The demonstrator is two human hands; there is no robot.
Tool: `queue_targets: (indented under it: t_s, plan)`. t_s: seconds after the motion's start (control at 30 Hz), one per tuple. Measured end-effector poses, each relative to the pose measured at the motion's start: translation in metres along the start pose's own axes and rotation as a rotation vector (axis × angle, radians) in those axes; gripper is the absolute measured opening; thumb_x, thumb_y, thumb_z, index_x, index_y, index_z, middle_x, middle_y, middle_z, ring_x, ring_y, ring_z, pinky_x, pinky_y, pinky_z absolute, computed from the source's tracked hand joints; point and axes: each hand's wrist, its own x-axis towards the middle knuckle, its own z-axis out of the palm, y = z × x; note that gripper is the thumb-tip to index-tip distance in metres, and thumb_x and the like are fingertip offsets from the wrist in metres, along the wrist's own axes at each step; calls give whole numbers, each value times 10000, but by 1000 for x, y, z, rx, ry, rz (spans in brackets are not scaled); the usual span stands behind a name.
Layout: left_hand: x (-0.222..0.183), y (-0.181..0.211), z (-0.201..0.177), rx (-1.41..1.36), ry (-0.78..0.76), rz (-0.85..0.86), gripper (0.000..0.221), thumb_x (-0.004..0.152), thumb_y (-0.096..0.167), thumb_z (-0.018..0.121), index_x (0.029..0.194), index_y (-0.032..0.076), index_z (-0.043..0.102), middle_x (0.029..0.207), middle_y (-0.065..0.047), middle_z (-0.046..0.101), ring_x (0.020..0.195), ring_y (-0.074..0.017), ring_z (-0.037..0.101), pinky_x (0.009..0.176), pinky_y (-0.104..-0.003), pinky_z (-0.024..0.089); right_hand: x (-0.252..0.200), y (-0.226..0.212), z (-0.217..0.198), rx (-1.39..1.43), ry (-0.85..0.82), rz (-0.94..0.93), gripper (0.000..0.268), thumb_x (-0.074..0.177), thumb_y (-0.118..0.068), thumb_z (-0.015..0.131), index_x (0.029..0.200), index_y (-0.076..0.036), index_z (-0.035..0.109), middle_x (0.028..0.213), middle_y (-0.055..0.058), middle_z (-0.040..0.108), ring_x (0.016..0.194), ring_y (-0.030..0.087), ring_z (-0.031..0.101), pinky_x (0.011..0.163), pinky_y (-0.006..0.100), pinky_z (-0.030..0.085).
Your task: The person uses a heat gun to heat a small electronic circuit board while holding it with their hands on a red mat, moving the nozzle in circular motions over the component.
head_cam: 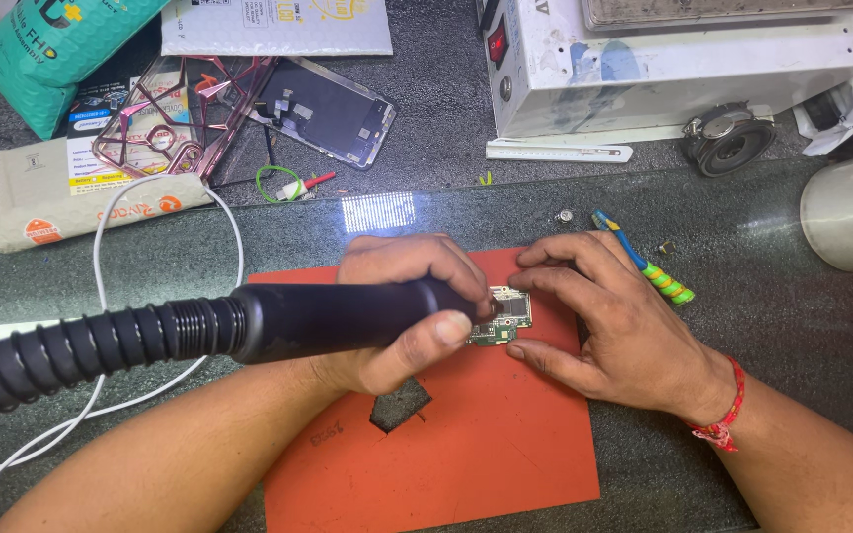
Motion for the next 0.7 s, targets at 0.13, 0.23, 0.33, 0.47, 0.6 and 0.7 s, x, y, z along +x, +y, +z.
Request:
queue_targets:
  t_s: [0.13,0.23,0.33,0.47,0.6,0.7]
  plan:
    - [1,1,-1,-59,-51,-4,354,1019,393,618,1029,44,678,935,-78,749,865,-146,769,812,-271,633,0,1,0,-1,0,4,539,723,-314,850,1141,-17,683,1240,137,581,1175,309,561,1004,437,434]
    - [1,3,0,-130,-68,-89,350,1003,368,626,1045,24,678,1004,-94,752,879,-166,769,825,-289,631,0,1,1,-6,2,3,542,720,-315,853,1132,-10,677,1240,141,580,1171,312,562,998,441,435]
    - [1,4,0,-150,-58,-108,342,1024,348,623,1074,12,666,1040,-106,749,920,-180,758,861,-293,624,-1,1,1,-8,5,6,545,721,-317,856,1131,-7,673,1244,143,579,1176,314,563,1002,441,439]
    - [2,3,1,-25,23,-79,325,1024,343,617,1052,24,672,997,-100,755,880,-170,758,854,-295,622,0,1,0,-11,2,6,543,714,-314,854,1130,-13,677,1246,142,583,1180,315,564,1002,439,443]
    - [1,4,0,8,-15,-32,320,998,359,632,1009,43,683,967,-91,748,830,-157,765,787,-276,623,0,1,0,-11,-2,14,540,718,-311,851,1136,-13,680,1246,143,584,1179,316,567,999,437,447]
    - [2,3,0,-2,-89,-52,333,1008,367,635,1037,40,690,984,-88,761,866,-155,774,809,-279,627,0,1,0,-21,1,7,554,714,-314,854,1136,-3,674,1249,146,584,1180,319,567,1001,444,444]
